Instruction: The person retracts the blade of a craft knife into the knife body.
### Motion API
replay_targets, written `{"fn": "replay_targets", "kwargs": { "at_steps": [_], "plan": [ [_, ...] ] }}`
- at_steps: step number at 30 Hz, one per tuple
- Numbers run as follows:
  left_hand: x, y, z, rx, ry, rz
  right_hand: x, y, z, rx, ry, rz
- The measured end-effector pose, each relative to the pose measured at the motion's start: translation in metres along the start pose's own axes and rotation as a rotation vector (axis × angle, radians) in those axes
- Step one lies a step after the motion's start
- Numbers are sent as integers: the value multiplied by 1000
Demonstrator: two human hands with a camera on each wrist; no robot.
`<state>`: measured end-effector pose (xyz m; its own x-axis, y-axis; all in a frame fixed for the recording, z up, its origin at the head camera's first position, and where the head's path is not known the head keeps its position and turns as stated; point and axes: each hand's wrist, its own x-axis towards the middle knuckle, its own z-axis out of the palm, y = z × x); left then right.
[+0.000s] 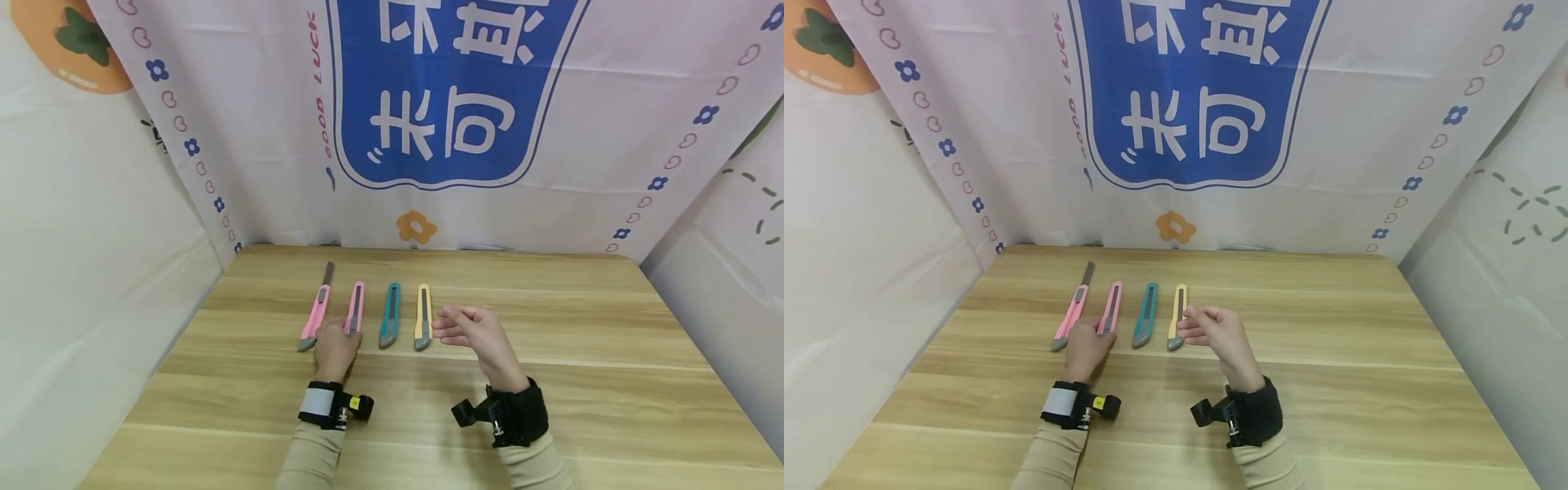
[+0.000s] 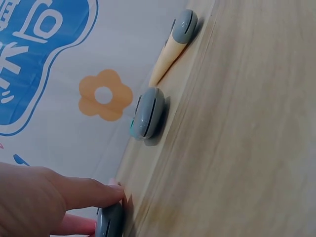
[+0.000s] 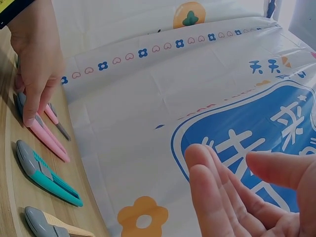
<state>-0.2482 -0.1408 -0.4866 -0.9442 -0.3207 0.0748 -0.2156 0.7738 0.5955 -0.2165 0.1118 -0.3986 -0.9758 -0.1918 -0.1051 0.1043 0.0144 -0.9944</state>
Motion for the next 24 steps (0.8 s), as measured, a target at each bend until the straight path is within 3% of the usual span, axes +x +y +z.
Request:
{"fn": "replay_targets", "kwargs": {
  "at_steps": [13,24],
  "plan": [
    [-1,1,-1,-9,-5,-8,-1,0,-1,0,7,21],
    [0,5,-11,-42,40,64,0,-1,-1,-2,18,33]
  ]
}}
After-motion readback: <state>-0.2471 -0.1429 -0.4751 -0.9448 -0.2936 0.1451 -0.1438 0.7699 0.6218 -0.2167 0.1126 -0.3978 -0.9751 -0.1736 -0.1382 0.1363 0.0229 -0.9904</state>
